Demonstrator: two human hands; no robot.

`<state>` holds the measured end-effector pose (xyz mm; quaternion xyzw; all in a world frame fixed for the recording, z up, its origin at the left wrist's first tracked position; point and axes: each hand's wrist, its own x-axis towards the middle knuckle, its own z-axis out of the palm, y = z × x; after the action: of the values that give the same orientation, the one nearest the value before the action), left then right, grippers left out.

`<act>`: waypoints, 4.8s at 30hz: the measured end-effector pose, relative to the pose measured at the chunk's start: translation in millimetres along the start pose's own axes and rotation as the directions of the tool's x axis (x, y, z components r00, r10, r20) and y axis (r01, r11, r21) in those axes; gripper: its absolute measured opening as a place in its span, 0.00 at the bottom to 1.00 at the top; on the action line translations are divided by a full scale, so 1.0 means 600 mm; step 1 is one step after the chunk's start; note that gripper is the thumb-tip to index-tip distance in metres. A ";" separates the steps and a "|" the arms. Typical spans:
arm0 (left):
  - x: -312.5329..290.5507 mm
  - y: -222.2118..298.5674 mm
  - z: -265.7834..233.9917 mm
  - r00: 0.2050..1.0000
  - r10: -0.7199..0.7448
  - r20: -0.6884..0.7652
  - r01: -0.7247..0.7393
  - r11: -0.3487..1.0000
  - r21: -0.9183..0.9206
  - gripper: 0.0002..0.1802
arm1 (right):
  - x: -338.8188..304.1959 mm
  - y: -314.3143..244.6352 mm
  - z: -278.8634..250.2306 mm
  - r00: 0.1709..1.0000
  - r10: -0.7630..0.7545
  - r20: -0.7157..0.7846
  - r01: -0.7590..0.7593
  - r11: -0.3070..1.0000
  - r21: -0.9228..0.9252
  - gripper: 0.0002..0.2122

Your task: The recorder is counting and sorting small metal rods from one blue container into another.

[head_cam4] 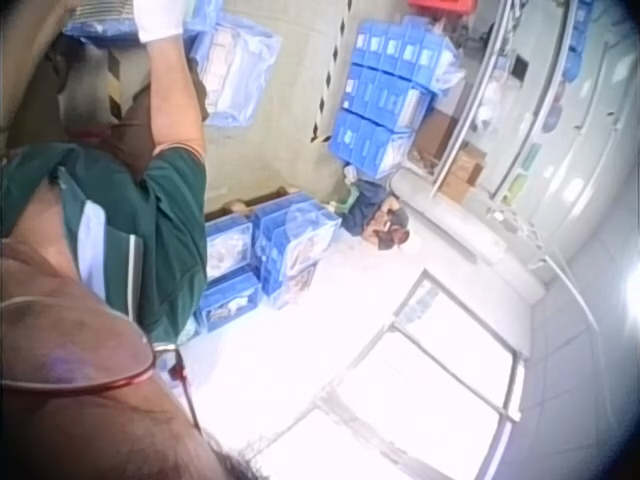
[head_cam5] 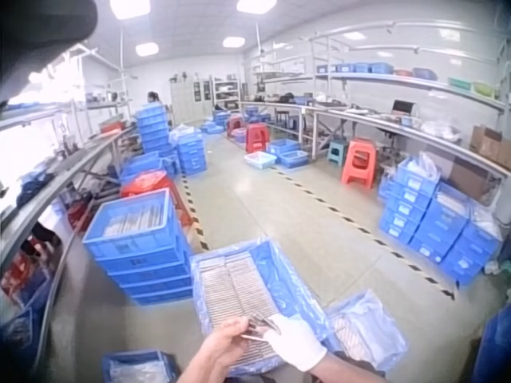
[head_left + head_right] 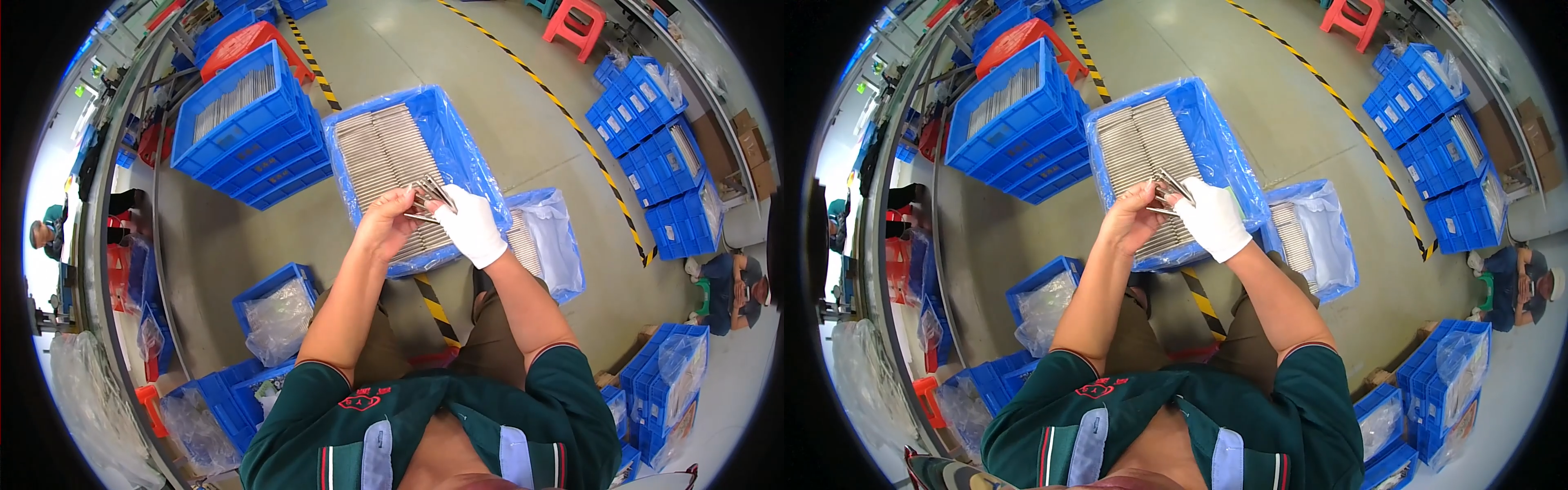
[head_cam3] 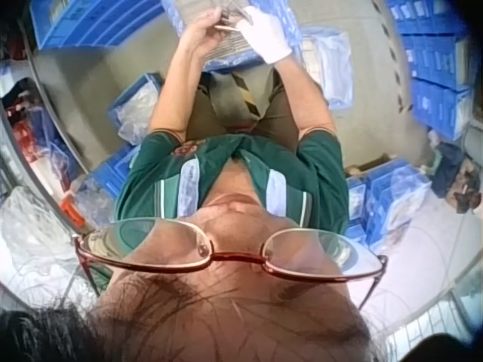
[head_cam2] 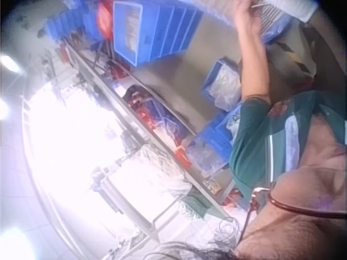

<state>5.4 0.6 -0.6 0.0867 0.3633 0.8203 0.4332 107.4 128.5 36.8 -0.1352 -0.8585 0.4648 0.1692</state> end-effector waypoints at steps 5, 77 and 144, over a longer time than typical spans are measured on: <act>-0.001 -0.005 0.006 0.998 -0.056 -0.033 0.055 0.998 -0.016 0.07 | 0.000 0.003 0.002 1.000 0.021 -0.014 -0.022 0.995 -0.092 0.09; -0.013 0.050 0.010 0.986 0.168 -0.020 -0.144 0.899 0.413 0.06 | -0.001 -0.002 -0.018 0.871 0.207 0.446 -0.448 0.708 0.546 0.12; 0.006 0.070 -0.044 0.937 0.303 -0.175 -0.268 0.943 0.196 0.07 | 0.056 0.116 -0.030 0.807 0.239 0.540 -0.588 0.412 0.696 0.07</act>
<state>-35.8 -25.7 7.8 0.0912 0.4574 0.8452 0.2611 89.6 191.8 -7.1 -0.1614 -0.4777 0.8608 -0.0696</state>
